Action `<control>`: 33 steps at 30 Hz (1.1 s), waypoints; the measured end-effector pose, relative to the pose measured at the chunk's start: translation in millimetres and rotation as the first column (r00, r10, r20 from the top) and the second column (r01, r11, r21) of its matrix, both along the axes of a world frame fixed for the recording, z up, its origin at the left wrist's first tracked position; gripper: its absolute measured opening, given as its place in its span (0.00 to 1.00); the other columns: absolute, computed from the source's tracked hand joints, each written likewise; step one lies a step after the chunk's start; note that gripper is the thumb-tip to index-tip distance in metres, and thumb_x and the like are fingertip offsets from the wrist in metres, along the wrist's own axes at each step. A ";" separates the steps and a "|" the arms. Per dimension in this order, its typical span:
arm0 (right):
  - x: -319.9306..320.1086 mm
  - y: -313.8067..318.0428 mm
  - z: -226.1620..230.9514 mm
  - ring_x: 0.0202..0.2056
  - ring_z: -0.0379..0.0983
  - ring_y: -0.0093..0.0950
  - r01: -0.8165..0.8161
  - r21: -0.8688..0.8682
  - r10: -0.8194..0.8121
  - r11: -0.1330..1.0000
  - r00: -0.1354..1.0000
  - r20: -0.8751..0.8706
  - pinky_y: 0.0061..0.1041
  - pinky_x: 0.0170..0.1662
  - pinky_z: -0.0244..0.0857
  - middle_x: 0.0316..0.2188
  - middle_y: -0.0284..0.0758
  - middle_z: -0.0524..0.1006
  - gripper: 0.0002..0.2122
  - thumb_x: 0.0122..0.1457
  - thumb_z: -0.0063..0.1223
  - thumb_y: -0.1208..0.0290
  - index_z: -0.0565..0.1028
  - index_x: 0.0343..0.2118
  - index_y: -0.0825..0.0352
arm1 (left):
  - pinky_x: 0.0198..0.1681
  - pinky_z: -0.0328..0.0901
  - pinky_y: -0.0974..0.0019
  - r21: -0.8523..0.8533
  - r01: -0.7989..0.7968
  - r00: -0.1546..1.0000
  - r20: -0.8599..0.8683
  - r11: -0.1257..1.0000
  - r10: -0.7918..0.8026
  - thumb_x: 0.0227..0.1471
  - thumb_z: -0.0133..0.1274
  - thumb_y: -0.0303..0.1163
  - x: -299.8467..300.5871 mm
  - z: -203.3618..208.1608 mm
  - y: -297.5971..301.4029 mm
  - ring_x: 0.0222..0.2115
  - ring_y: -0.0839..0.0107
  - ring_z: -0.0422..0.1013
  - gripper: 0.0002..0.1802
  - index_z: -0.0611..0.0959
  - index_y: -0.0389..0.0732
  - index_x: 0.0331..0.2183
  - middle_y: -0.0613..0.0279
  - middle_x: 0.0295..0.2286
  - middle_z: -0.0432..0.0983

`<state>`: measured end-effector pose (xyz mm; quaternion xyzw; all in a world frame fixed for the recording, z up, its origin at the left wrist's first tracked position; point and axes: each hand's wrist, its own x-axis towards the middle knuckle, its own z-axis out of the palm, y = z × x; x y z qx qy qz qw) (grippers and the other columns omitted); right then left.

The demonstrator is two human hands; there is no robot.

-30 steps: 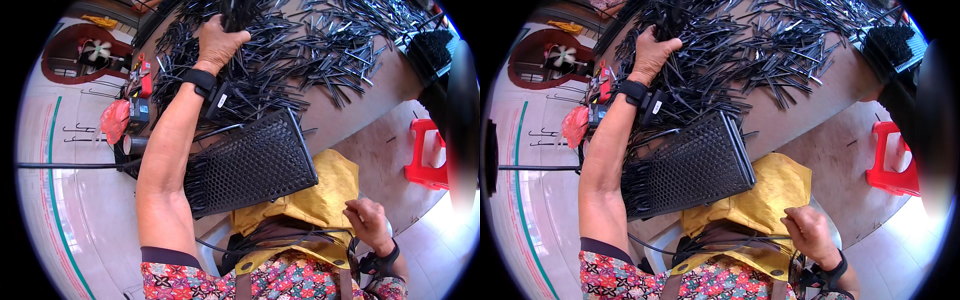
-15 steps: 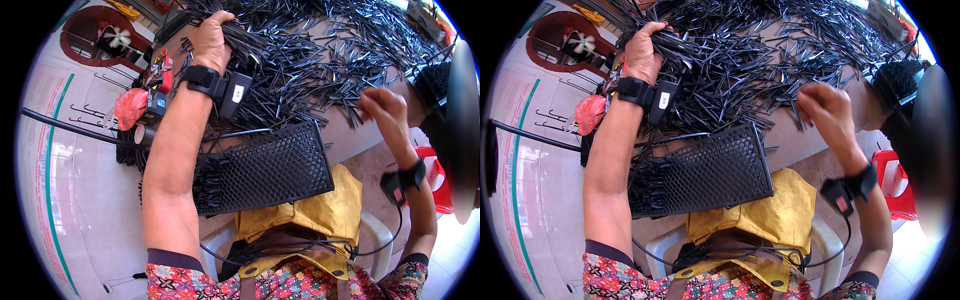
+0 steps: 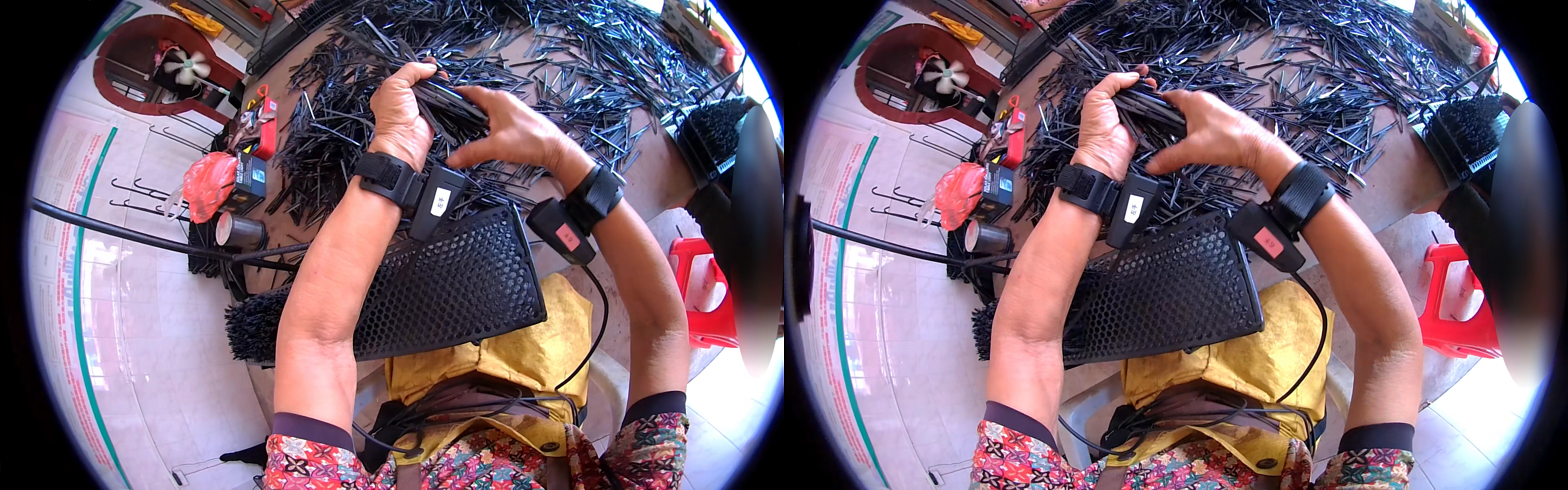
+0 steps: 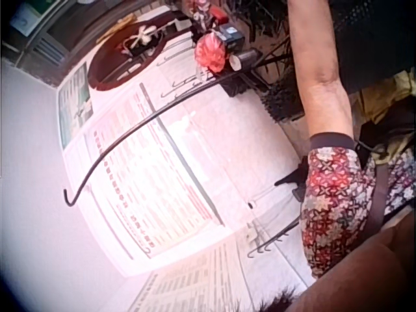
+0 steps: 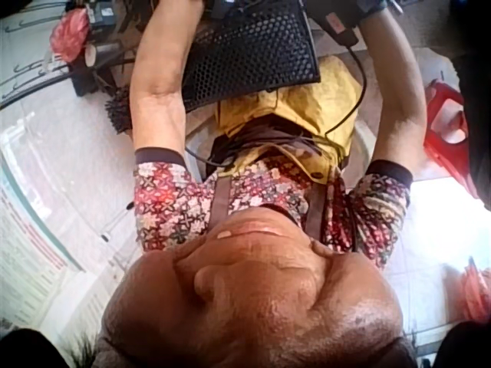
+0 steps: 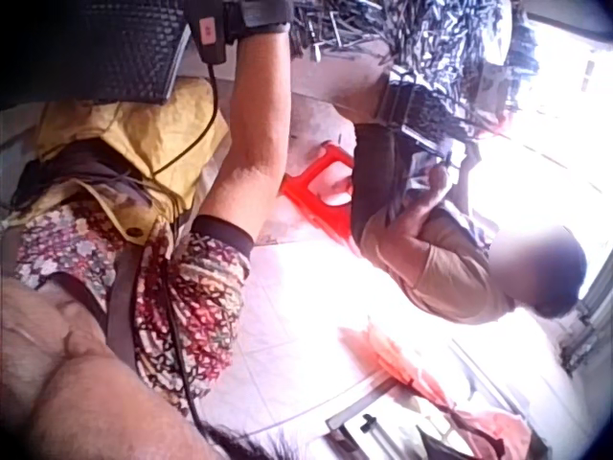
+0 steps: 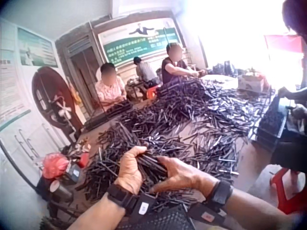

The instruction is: The person picks up a bundle of black plastic strips and threads them one by one through the holes of a black mesh panel on a table.

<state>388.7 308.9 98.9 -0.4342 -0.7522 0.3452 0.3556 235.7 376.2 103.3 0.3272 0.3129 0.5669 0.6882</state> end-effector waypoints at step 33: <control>-15.4 20.1 -45.2 0.22 0.73 0.43 0.498 0.303 -0.492 0.812 0.865 -0.102 0.37 0.25 0.66 0.19 0.47 0.74 0.07 0.47 0.46 0.77 0.72 0.26 0.75 | 0.31 0.67 0.68 -0.139 0.223 0.975 0.026 0.965 -0.221 0.41 0.56 0.25 14.2 -30.2 -19.1 0.24 0.70 0.72 0.05 0.80 0.36 0.26 0.60 0.24 0.76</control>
